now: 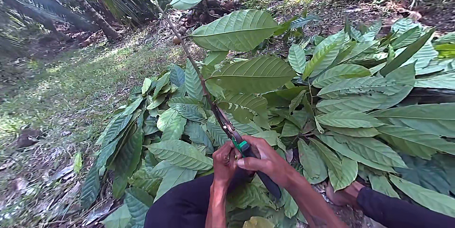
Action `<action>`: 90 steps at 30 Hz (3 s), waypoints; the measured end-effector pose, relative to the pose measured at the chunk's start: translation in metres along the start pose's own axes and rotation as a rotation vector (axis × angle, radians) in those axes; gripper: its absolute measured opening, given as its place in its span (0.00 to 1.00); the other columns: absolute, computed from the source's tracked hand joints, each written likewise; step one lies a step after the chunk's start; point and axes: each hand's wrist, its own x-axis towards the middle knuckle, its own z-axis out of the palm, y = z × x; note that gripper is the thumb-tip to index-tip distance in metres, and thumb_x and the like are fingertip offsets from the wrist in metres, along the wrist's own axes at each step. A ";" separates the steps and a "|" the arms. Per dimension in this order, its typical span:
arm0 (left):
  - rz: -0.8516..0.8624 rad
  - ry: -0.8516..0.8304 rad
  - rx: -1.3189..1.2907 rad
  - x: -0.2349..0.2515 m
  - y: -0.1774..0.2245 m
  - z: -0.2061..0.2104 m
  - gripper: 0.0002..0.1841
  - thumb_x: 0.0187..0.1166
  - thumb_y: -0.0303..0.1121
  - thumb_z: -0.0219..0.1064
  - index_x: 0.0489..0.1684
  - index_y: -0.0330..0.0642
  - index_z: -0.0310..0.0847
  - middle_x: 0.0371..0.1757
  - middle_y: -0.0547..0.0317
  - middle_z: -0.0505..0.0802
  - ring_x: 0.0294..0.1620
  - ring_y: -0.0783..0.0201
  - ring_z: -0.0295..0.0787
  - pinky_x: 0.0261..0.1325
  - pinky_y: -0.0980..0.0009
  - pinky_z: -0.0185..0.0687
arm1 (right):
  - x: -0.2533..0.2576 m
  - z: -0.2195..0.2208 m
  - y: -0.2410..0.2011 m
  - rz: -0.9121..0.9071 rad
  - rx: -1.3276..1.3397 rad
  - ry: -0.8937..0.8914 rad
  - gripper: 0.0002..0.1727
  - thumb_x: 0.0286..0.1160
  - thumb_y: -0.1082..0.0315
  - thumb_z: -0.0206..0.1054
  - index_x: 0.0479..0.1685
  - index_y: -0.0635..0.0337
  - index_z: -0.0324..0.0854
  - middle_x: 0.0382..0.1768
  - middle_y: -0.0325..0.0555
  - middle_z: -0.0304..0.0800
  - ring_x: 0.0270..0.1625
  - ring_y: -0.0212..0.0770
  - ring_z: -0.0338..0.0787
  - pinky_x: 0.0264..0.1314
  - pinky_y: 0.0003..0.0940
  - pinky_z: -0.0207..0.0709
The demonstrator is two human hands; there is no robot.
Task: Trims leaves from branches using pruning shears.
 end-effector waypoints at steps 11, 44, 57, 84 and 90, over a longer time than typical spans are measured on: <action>-0.056 -0.008 -0.012 -0.002 -0.002 -0.003 0.10 0.74 0.26 0.65 0.37 0.26 0.91 0.37 0.53 0.97 0.42 0.77 0.93 0.56 0.82 0.85 | 0.001 0.004 0.010 -0.059 0.079 0.089 0.13 0.60 0.63 0.74 0.43 0.58 0.85 0.26 0.29 0.88 0.24 0.23 0.84 0.29 0.20 0.80; -0.209 0.205 -0.312 0.040 0.000 0.023 0.14 0.91 0.39 0.38 0.50 0.35 0.61 0.32 0.69 0.81 0.24 0.83 0.74 0.27 0.85 0.73 | -0.033 0.003 0.057 0.238 0.041 0.044 0.22 0.61 0.52 0.73 0.51 0.55 0.80 0.31 0.30 0.83 0.31 0.26 0.83 0.37 0.25 0.78; -0.218 0.247 -0.464 0.038 0.010 0.023 0.08 0.90 0.33 0.40 0.48 0.42 0.63 0.32 0.74 0.81 0.25 0.84 0.79 0.27 0.86 0.78 | -0.029 0.023 0.059 0.111 0.184 0.223 0.12 0.63 0.62 0.73 0.43 0.57 0.84 0.24 0.32 0.87 0.21 0.26 0.83 0.27 0.22 0.80; -0.183 0.205 -0.564 0.031 0.008 0.015 0.08 0.92 0.44 0.50 0.49 0.53 0.69 0.32 0.79 0.84 0.22 0.88 0.73 0.22 0.90 0.67 | -0.021 0.010 0.054 0.029 0.027 0.235 0.15 0.59 0.59 0.75 0.43 0.56 0.86 0.27 0.30 0.89 0.24 0.23 0.85 0.28 0.20 0.80; -0.127 0.214 -0.499 0.025 0.006 0.019 0.10 0.91 0.47 0.53 0.48 0.54 0.71 0.30 0.82 0.82 0.24 0.89 0.73 0.25 0.89 0.69 | -0.015 0.002 0.037 0.042 -0.075 0.178 0.28 0.57 0.49 0.74 0.55 0.58 0.82 0.33 0.30 0.86 0.34 0.24 0.85 0.39 0.23 0.80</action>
